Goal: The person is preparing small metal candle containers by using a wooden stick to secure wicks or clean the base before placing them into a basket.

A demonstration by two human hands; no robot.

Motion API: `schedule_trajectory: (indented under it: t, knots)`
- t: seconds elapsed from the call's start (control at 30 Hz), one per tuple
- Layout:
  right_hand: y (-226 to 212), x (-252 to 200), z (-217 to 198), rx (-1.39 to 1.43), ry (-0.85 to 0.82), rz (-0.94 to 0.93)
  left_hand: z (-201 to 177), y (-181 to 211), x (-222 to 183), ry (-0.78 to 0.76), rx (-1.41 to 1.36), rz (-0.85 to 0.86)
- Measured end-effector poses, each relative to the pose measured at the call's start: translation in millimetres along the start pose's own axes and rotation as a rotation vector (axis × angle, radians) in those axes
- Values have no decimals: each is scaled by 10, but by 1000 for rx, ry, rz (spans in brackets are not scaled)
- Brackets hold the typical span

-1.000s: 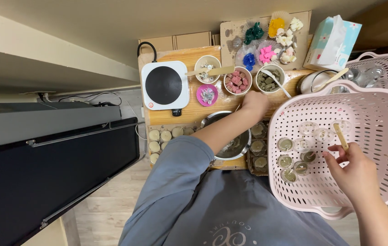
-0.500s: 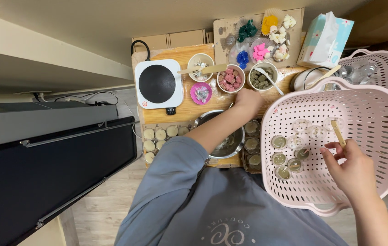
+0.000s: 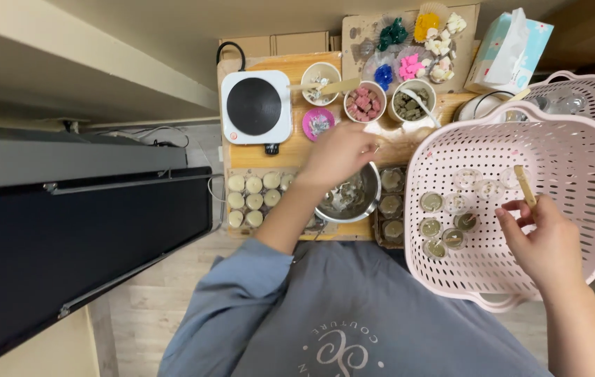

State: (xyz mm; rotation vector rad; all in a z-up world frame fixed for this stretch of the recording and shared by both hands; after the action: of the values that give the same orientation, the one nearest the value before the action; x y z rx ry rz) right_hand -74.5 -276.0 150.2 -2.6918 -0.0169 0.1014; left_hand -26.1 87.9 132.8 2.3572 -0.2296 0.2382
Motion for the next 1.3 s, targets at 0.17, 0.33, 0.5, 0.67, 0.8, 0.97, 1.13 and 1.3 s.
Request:
schedule_trajectory:
  t: [0.17,0.33,0.5,0.67,0.8,0.97,1.13,1.3]
  knots:
    - [-64,10,26,2,-2,-19,73,-338,-674,-191,-27,-378]
    - [-117,27,7,9,-13,-71,161,-343,-969,-58,93,-350]
    - [-156,37,-40,55,-2,-138,48,-161,-995,33,205,-326]
    - [-138,43,-98,97,5,-173,103,-184,-1161,126,230,-254]
    - [-44,44,-117,146,15,-195,-93,108,-1066,98,241,-328]
    - [283,132,-21,185,41,-127,90,718,-732,197,-98,-302]
    - [713,187,214,339,13,18,778,1322,-397,257,-89,91]
    - [883,179,353,624,-109,196,1756,1140,-214,-269,402,136]
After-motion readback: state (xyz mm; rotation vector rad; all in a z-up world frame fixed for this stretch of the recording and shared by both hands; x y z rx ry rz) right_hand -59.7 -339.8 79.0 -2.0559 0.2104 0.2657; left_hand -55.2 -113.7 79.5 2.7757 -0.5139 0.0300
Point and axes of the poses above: each hand's wrist, its own x-axis towards the middle knuckle, its own z-axis out of the palm, y = z × x, the point moved 4 cm from there along x, towards the middle knuckle, and after that the axes turned 10 degrees about y, right-handed, at the moved point
